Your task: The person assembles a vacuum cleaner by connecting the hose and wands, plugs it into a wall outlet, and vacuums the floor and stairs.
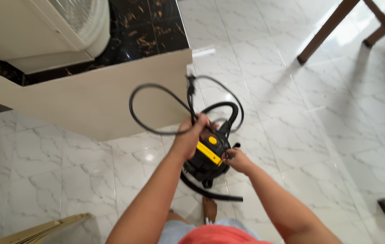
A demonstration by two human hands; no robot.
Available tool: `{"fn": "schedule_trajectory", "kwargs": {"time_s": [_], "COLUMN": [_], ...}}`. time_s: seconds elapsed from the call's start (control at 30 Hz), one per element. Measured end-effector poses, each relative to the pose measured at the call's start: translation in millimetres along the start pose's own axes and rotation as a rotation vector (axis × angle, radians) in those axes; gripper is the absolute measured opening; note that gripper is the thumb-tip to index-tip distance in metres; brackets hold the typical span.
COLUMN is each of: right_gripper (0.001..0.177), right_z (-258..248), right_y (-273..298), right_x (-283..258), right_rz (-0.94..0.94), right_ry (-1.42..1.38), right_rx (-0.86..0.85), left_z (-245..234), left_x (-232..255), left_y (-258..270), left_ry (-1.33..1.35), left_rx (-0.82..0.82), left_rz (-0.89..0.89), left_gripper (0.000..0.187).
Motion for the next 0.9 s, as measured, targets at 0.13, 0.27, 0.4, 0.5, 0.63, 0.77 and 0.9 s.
{"fn": "schedule_trajectory", "kwargs": {"time_s": [0.13, 0.27, 0.4, 0.5, 0.63, 0.77, 0.9], "right_gripper": [0.029, 0.034, 0.044, 0.034, 0.033, 0.034, 0.043], "right_z": [-28.7, -49.7, -56.6, -42.0, 27.0, 35.4, -45.1], "right_y": [-42.0, -66.6, -97.2, -140.9, -170.3, -114.5, -72.1], "right_x": [37.7, 41.3, 11.1, 12.2, 8.0, 60.2, 84.8], "right_rz": [0.297, 0.197, -0.158, 0.137, 0.135, 0.223, 0.450], "right_ry": [0.475, 0.538, 0.472, 0.415, 0.729, 0.834, 0.807], "right_rx": [0.353, 0.333, 0.399, 0.421, 0.154, 0.024, 0.190], "left_z": [2.2, -7.5, -25.1, -46.4, -65.8, -68.3, -66.2], "left_x": [7.9, -25.5, -26.4, -11.1, 18.0, 19.0, 9.9], "left_y": [15.5, 41.1, 53.8, 62.8, 81.5, 88.7, 97.6], "left_ry": [-0.049, -0.281, -0.387, -0.352, -0.354, -0.366, -0.372], "left_rx": [-0.045, 0.002, -0.020, 0.081, 0.136, 0.169, 0.177], "left_rz": [0.018, -0.204, -0.062, 0.028, 0.021, -0.008, -0.040], "left_gripper": [0.022, 0.021, 0.022, 0.021, 0.020, 0.021, 0.023]}}
Point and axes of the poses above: each hand's wrist, its own y-axis away from the middle knuckle, its own z-axis out of the palm, x = y × z, the point moved 8 cm from there along -y, towards the middle knuckle, and after that the axes turned 11 degrees about -x, right-handed, at the moved point
